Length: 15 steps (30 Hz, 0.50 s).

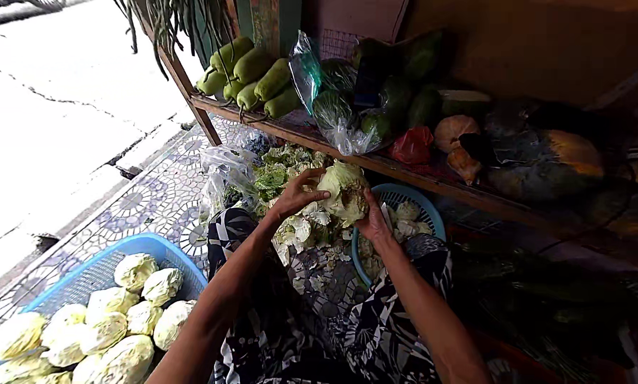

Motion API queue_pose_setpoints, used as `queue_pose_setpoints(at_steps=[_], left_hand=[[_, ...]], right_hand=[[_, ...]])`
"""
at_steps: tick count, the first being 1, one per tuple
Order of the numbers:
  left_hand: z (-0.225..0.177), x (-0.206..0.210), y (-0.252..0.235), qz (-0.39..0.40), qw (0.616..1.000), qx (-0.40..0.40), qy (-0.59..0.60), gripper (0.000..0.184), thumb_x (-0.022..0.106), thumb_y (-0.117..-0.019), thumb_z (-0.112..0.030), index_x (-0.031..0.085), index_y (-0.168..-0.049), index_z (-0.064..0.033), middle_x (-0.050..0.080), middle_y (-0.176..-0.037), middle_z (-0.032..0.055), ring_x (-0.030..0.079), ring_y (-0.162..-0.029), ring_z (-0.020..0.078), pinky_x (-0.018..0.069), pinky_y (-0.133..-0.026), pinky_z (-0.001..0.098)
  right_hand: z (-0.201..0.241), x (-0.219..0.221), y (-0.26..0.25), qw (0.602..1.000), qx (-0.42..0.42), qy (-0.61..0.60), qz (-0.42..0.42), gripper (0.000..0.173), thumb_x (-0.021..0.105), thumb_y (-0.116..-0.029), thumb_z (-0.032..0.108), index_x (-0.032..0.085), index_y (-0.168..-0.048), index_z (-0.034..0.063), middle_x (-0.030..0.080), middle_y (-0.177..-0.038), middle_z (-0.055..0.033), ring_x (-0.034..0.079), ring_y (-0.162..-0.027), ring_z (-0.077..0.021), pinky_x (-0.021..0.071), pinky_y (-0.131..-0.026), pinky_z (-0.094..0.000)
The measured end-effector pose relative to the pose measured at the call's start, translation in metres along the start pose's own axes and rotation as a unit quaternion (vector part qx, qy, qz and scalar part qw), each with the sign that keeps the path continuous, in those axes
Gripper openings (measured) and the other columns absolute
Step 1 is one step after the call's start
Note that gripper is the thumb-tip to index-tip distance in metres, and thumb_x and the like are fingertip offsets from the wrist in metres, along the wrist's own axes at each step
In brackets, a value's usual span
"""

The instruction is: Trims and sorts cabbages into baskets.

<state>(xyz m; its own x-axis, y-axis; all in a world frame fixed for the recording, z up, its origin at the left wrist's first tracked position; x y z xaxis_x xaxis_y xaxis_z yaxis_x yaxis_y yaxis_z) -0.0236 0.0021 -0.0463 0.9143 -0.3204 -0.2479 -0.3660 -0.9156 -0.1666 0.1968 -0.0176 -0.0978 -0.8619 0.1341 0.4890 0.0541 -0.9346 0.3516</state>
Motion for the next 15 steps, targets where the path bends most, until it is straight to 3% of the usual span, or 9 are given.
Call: queue_pose_setpoints(at_steps=[2,3,5,8,9,11,13,15], left_hand=[[0.008,0.009,-0.003,0.02,1.0,-0.012,-0.014,0.09,0.09,-0.0757,-0.012,0.04,-0.151,-0.0094,0.045,-0.152,0.0148,0.061,-0.119,0.028,0.0587,-0.088,0.0451],[0.013,0.012,-0.003,0.021,0.999,-0.013,-0.035,0.093,0.092,-0.0739,-0.013,0.039,-0.151,-0.0095,0.043,-0.153,0.0171,0.061,-0.121,0.0309,0.0586,-0.089,0.0481],[0.021,0.015,-0.002,0.005,0.998,0.016,-0.064,0.073,0.089,-0.0792,-0.014,0.052,-0.141,-0.004,0.049,-0.146,0.022,0.062,-0.12,0.0344,0.0581,-0.089,0.0502],[0.02,0.012,-0.001,-0.011,0.998,0.026,-0.056,0.031,0.075,-0.0928,-0.015,0.071,-0.12,-0.0016,0.055,-0.144,0.0189,0.056,-0.129,0.0282,0.0511,-0.102,0.0444],[0.019,0.011,-0.002,-0.018,0.998,0.028,-0.053,0.022,0.073,-0.0946,-0.015,0.074,-0.112,-0.0011,0.057,-0.141,0.0184,0.057,-0.128,0.0259,0.052,-0.101,0.0416],[0.022,0.011,-0.003,-0.03,0.998,0.031,-0.04,0.018,0.068,-0.0981,-0.012,0.072,-0.109,0.0018,0.061,-0.133,0.0175,0.063,-0.118,0.0216,0.0545,-0.097,0.0372],[0.027,0.012,-0.002,-0.067,0.997,0.02,-0.046,0.02,0.059,-0.104,-0.016,0.063,-0.116,0.0001,0.067,-0.116,0.0142,0.067,-0.098,0.0169,0.0565,-0.086,0.035],[0.033,0.009,-0.006,-0.131,0.988,0.012,-0.077,0.021,0.052,-0.107,-0.017,0.056,-0.118,0.0008,0.065,-0.099,0.0148,0.064,-0.083,0.0184,0.0542,-0.077,0.0371]], right_hand=[[-0.009,-0.002,-0.005,0.999,0.013,-0.034,0.001,0.055,0.041,-0.1061,0.049,0.038,-0.15,0.0161,0.056,-0.134,-0.0182,0.061,-0.114,-0.031,0.0559,-0.087,-0.0511],[-0.014,-0.002,-0.009,0.999,0.01,-0.047,-0.003,0.052,0.043,-0.1066,0.046,0.039,-0.149,0.0161,0.057,-0.132,-0.0176,0.062,-0.112,-0.0299,0.0568,-0.087,-0.0492],[-0.024,-0.002,-0.016,0.998,0.003,-0.067,-0.018,0.048,0.048,-0.1057,0.04,0.042,-0.145,0.0149,0.059,-0.128,-0.0166,0.064,-0.11,-0.0283,0.0573,-0.086,-0.0469],[-0.03,-0.004,-0.021,0.996,-0.001,-0.081,-0.028,0.05,0.054,-0.1027,0.041,0.044,-0.144,0.0143,0.06,-0.129,-0.0163,0.063,-0.112,-0.0283,0.0567,-0.088,-0.0475],[-0.03,-0.005,-0.022,0.996,-0.004,-0.078,-0.032,0.049,0.055,-0.1021,0.041,0.045,-0.142,0.0141,0.06,-0.127,-0.0157,0.063,-0.111,-0.0276,0.057,-0.087,-0.0469],[-0.03,-0.007,-0.026,0.997,-0.017,-0.068,-0.043,0.046,0.057,-0.1008,0.036,0.048,-0.139,0.0135,0.062,-0.123,-0.0149,0.065,-0.106,-0.0262,0.0581,-0.084,-0.0452],[-0.03,-0.013,-0.029,0.997,-0.025,-0.053,-0.056,0.047,0.062,-0.0984,0.034,0.048,-0.139,0.0131,0.063,-0.121,-0.0147,0.065,-0.104,-0.0252,0.0583,-0.082,-0.0439],[-0.03,-0.016,-0.03,0.997,-0.024,-0.045,-0.055,0.046,0.061,-0.0984,0.034,0.049,-0.138,0.0146,0.064,-0.119,-0.0124,0.066,-0.103,-0.0226,0.0584,-0.082,-0.0414]])
Point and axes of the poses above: each hand's wrist, its own y-axis away from the middle knuckle, its own x-axis out of the palm, z = x × y, the point moved 2 cm from there along -y, towards the middle knuckle
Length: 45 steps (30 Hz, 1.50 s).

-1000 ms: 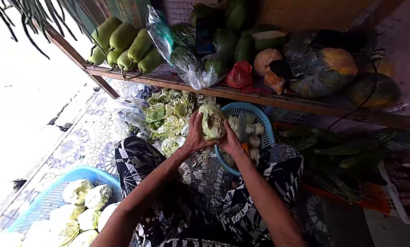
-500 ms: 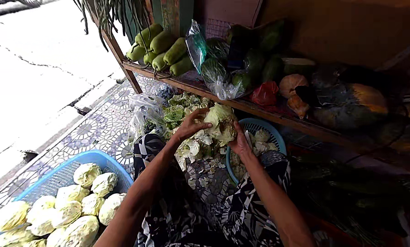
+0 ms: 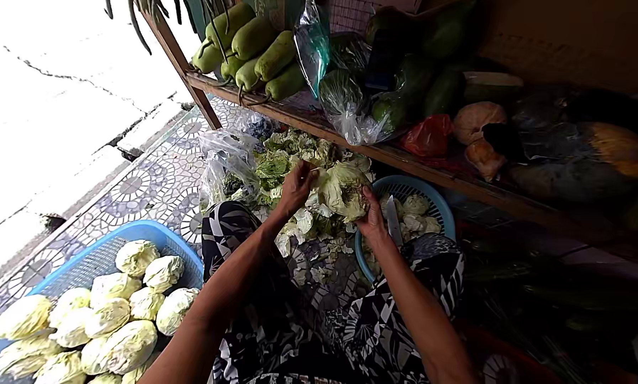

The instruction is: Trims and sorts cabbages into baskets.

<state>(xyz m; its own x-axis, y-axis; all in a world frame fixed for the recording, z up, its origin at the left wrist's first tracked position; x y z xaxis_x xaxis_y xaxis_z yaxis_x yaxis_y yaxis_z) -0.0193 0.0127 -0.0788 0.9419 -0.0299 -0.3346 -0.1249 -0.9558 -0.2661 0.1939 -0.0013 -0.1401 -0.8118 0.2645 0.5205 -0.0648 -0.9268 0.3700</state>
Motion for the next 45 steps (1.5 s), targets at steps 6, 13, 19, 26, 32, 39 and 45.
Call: queue_pose_setpoints(at_steps=[6,13,19,26,32,39,45], left_hand=[[0.02,-0.013,-0.023,-0.164,0.959,-0.222,-0.057,0.031,0.043,-0.1078,-0.009,0.046,-0.135,0.0048,0.064,-0.111,0.0253,0.066,-0.095,0.0353,0.0528,-0.086,0.0521],[0.019,-0.029,-0.026,-0.165,0.966,-0.192,-0.043,0.038,0.047,-0.1088,-0.022,0.05,-0.138,0.0026,0.06,-0.129,0.0256,0.061,-0.117,0.0357,0.047,-0.099,0.0527],[-0.003,-0.002,0.0,0.219,0.965,-0.103,0.1,0.108,0.086,-0.0775,-0.036,0.022,-0.164,-0.0286,0.037,-0.163,0.006,0.054,-0.131,0.0253,0.0515,-0.101,0.0451],[0.009,0.031,0.005,0.081,0.96,-0.19,0.189,0.086,0.077,-0.0914,-0.024,0.025,-0.159,-0.0179,0.045,-0.145,0.0228,0.065,-0.106,0.0315,0.0591,-0.084,0.0467],[0.014,0.025,-0.003,0.181,0.972,-0.146,-0.032,0.095,0.089,-0.0796,-0.028,0.035,-0.153,-0.0017,0.048,-0.139,0.0297,0.065,-0.106,0.0353,0.0561,-0.09,0.0487],[0.004,0.012,-0.003,0.102,0.988,0.115,-0.009,0.011,0.074,-0.0908,-0.005,0.073,-0.099,0.0022,0.067,-0.112,0.0153,0.068,-0.096,0.0183,0.059,-0.083,0.0328],[0.026,-0.004,-0.011,-0.064,0.988,-0.125,0.07,0.022,0.055,-0.1062,-0.016,0.052,-0.122,-0.0005,0.061,-0.102,0.0143,0.063,-0.074,0.0171,0.0558,-0.066,0.0341]], right_hand=[[0.001,0.002,0.008,0.995,0.048,-0.069,0.046,0.034,0.043,-0.1061,0.037,0.053,-0.132,0.0168,0.067,-0.112,-0.0076,0.068,-0.1,-0.0183,0.0592,-0.082,-0.038],[0.017,-0.001,0.013,0.996,0.046,-0.021,0.08,0.026,0.043,-0.1041,0.028,0.057,-0.121,0.0133,0.07,-0.094,-0.0036,0.07,-0.083,-0.0115,0.0608,-0.072,-0.0297],[0.035,-0.01,0.002,0.994,-0.031,0.086,0.064,0.05,0.051,-0.1028,0.035,0.04,-0.143,0.0086,0.061,-0.115,-0.0067,0.062,-0.097,-0.0124,0.0546,-0.084,-0.0315],[0.001,0.015,0.012,0.994,-0.095,-0.042,0.036,0.057,0.057,-0.1005,0.025,0.032,-0.149,0.0086,0.053,-0.133,-0.012,0.056,-0.118,-0.0183,0.0509,-0.099,-0.038],[0.005,0.002,0.007,0.998,-0.052,-0.042,-0.011,0.053,0.052,-0.1011,0.014,0.032,-0.15,0.0115,0.054,-0.129,-0.0133,0.059,-0.111,-0.0201,0.0535,-0.092,-0.0383],[0.016,-0.006,0.006,0.997,-0.08,-0.015,-0.018,0.049,0.064,-0.0887,0.013,0.047,-0.134,0.0108,0.063,-0.109,-0.0063,0.065,-0.095,-0.0137,0.0576,-0.082,-0.0331],[0.018,-0.007,0.01,0.998,-0.055,-0.027,-0.036,0.028,0.048,-0.0974,0.016,0.052,-0.124,0.0097,0.064,-0.102,-0.0067,0.065,-0.091,-0.014,0.0577,-0.079,-0.0328]])
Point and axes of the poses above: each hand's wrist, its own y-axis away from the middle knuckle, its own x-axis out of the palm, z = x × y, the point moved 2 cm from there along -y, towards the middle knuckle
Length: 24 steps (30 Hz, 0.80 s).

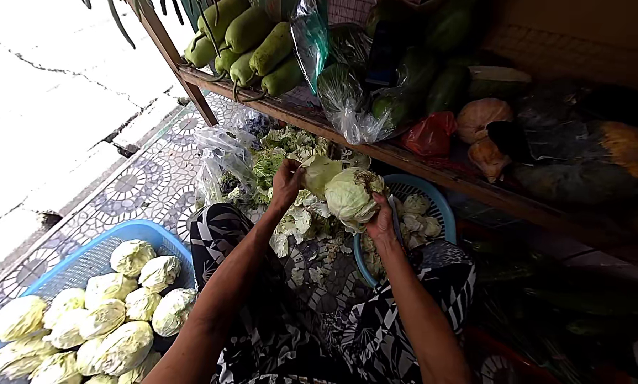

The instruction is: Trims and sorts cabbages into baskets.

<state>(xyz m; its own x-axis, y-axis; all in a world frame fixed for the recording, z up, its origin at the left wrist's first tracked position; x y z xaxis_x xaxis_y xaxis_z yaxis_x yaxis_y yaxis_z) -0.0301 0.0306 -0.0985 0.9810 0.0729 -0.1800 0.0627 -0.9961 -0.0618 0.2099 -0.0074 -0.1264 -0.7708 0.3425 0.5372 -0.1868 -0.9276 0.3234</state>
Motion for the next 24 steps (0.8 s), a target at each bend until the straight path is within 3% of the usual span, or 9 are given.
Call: queue_pose_setpoints(at_steps=[5,8,10,12,14,16,19,21,24], left_hand=[[0.022,-0.008,-0.016,-0.121,0.982,-0.146,-0.023,0.033,0.052,-0.1006,-0.001,0.044,-0.132,0.0031,0.062,-0.1,0.0199,0.063,-0.076,0.025,0.054,-0.072,0.0434],[0.031,-0.004,-0.011,-0.087,0.981,-0.173,-0.032,0.024,0.047,-0.1005,-0.001,0.059,-0.121,0.0034,0.063,-0.097,0.0196,0.061,-0.081,0.0275,0.0518,-0.076,0.0469],[0.027,0.007,-0.001,-0.01,0.98,-0.196,0.036,0.034,0.041,-0.1077,-0.018,0.064,-0.127,-0.0029,0.063,-0.121,0.0213,0.06,-0.105,0.0317,0.0502,-0.087,0.0514],[0.019,0.02,0.007,0.105,0.957,-0.242,0.123,0.066,0.027,-0.1087,-0.056,0.044,-0.151,-0.0083,0.046,-0.151,0.0215,0.051,-0.131,0.0366,0.046,-0.101,0.0585],[0.013,0.032,0.015,0.189,0.937,-0.235,0.176,0.072,0.025,-0.1054,-0.064,0.03,-0.158,-0.0142,0.05,-0.146,0.0197,0.057,-0.125,0.0331,0.0515,-0.096,0.0544],[0.004,0.04,0.019,0.198,0.929,-0.19,0.25,0.054,0.034,-0.1076,-0.051,0.04,-0.148,-0.0149,0.064,-0.122,0.0088,0.065,-0.106,0.019,0.0562,-0.089,0.04],[0.006,0.038,0.017,0.117,0.942,-0.137,0.282,0.056,0.056,-0.103,-0.034,0.034,-0.15,-0.0116,0.064,-0.12,0.0105,0.066,-0.101,0.0186,0.0574,-0.087,0.0391],[0.011,0.037,0.015,0.074,0.96,-0.111,0.244,0.06,0.067,-0.0983,-0.025,0.034,-0.146,-0.0103,0.062,-0.121,0.0134,0.066,-0.097,0.0213,0.058,-0.081,0.0405],[0.018,0.038,0.014,0.083,0.971,-0.089,0.205,0.049,0.069,-0.0969,-0.017,0.039,-0.135,-0.0064,0.058,-0.119,0.0138,0.065,-0.092,0.021,0.0573,-0.078,0.0396]], right_hand=[[-0.002,0.003,0.005,0.999,0.016,-0.046,0.025,0.032,0.037,-0.1021,0.029,0.055,-0.121,0.0109,0.067,-0.105,-0.0095,0.068,-0.096,-0.0197,0.0593,-0.079,-0.0406],[-0.002,0.005,0.004,0.999,0.014,-0.019,0.041,0.029,0.037,-0.1026,0.025,0.055,-0.12,0.011,0.067,-0.103,-0.0077,0.067,-0.094,-0.0168,0.0586,-0.08,-0.0374],[0.0,0.007,0.004,0.998,-0.008,0.037,0.048,0.03,0.046,-0.0945,0.019,0.052,-0.122,0.0094,0.065,-0.099,-0.0046,0.066,-0.09,-0.0106,0.0575,-0.078,-0.03],[0.003,0.01,0.005,0.995,-0.017,0.07,0.065,0.044,0.052,-0.0888,0.019,0.047,-0.131,0.0076,0.061,-0.103,-0.0033,0.063,-0.091,-0.0068,0.0552,-0.081,-0.0257],[0.003,0.013,0.007,0.993,-0.02,0.08,0.079,0.05,0.054,-0.0872,0.023,0.044,-0.133,0.0078,0.06,-0.104,-0.0021,0.062,-0.092,-0.0041,0.0543,-0.082,-0.0233],[0.0,0.014,0.003,0.991,-0.029,0.107,0.068,0.058,0.059,-0.0887,0.028,0.039,-0.14,0.0084,0.06,-0.114,-0.005,0.061,-0.1,-0.0069,0.0542,-0.086,-0.0254],[-0.013,0.007,0.0,0.983,0.027,0.181,0.019,0.058,0.045,-0.1084,0.035,0.023,-0.156,0.011,0.039,-0.151,-0.0234,0.048,-0.131,-0.035,0.048,-0.097,-0.0532],[-0.026,0.011,0.005,0.981,0.104,0.151,0.058,0.064,0.034,-0.1103,0.043,0.008,-0.163,0.0187,0.019,-0.165,-0.0239,0.034,-0.145,-0.0459,0.0443,-0.101,-0.0687],[-0.032,0.011,0.001,0.992,0.099,0.051,0.062,0.059,0.043,-0.1087,0.032,0.017,-0.16,0.0158,0.037,-0.153,-0.0262,0.051,-0.13,-0.0435,0.0533,-0.091,-0.0628]])
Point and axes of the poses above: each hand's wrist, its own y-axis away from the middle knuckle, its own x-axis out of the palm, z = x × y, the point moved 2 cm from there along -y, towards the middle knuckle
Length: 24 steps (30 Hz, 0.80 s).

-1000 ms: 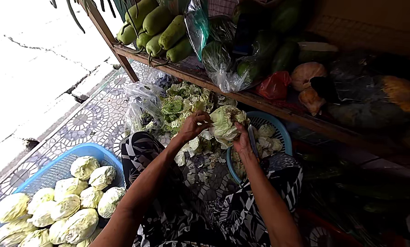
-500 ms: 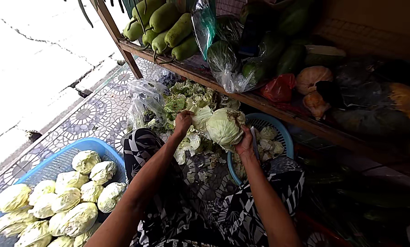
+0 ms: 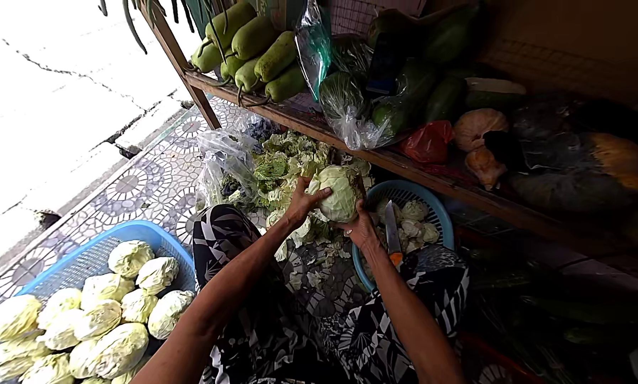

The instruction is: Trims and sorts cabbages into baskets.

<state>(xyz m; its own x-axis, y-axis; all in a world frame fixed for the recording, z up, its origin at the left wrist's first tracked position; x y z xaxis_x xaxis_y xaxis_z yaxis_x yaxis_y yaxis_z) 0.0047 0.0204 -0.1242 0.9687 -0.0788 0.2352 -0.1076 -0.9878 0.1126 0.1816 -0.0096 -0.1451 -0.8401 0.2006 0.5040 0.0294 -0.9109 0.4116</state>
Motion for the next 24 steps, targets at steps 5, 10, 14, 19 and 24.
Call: queue_pose_setpoints(at_steps=[5,10,14,19,24], left_hand=[[-0.013,0.0,0.008,0.047,0.977,0.051,-0.2,0.032,0.055,-0.1066,-0.025,0.05,-0.128,-0.0014,0.063,-0.107,0.0148,0.063,-0.082,0.0175,0.0549,-0.076,0.0361],[-0.013,0.003,0.01,-0.048,0.921,0.06,-0.382,0.043,0.039,-0.112,-0.03,0.052,-0.123,0.0091,0.061,-0.085,0.026,0.064,-0.078,0.0404,0.0518,-0.075,0.0567],[-0.026,-0.005,0.013,-0.032,0.945,-0.018,-0.325,0.061,0.042,-0.1077,-0.049,0.044,-0.149,-0.0038,0.048,-0.144,0.0301,0.052,-0.127,0.0462,0.0429,-0.102,0.0636],[-0.03,-0.004,0.002,0.065,0.907,0.151,-0.389,0.057,0.06,-0.1019,-0.041,0.053,-0.144,-0.0029,0.056,-0.141,0.0227,0.062,-0.12,0.0373,0.0493,-0.1,0.0558],[-0.026,-0.002,0.004,0.106,0.805,0.205,-0.546,0.054,0.043,-0.1097,-0.034,0.044,-0.148,0.0043,0.056,-0.139,0.027,0.071,-0.094,0.0415,0.058,-0.08,0.0536]], right_hand=[[0.004,-0.011,-0.004,0.994,-0.073,-0.084,-0.022,0.042,0.054,-0.1005,0.02,0.043,-0.14,0.0099,0.061,-0.119,-0.0144,0.065,-0.101,-0.0223,0.0584,-0.081,-0.0383],[0.0,-0.009,-0.002,0.996,-0.042,-0.075,-0.034,0.04,0.047,-0.1053,0.025,0.04,-0.142,0.0111,0.059,-0.121,-0.0158,0.065,-0.101,-0.0246,0.0594,-0.078,-0.0395],[0.001,-0.012,-0.007,0.997,-0.065,-0.016,-0.029,0.06,0.057,-0.0971,0.018,0.03,-0.15,0.0124,0.057,-0.125,-0.0165,0.063,-0.104,-0.0236,0.0577,-0.081,-0.0393],[0.003,-0.014,-0.01,0.993,-0.099,0.06,-0.022,0.071,0.068,-0.0837,0.016,0.036,-0.146,0.0075,0.059,-0.119,-0.012,0.064,-0.099,-0.0163,0.0578,-0.081,-0.033],[0.016,-0.015,-0.007,0.987,-0.122,0.105,-0.003,0.077,0.069,-0.0824,0.01,0.035,-0.151,0.0088,0.058,-0.126,-0.0124,0.063,-0.104,-0.015,0.0569,-0.085,-0.0319]])
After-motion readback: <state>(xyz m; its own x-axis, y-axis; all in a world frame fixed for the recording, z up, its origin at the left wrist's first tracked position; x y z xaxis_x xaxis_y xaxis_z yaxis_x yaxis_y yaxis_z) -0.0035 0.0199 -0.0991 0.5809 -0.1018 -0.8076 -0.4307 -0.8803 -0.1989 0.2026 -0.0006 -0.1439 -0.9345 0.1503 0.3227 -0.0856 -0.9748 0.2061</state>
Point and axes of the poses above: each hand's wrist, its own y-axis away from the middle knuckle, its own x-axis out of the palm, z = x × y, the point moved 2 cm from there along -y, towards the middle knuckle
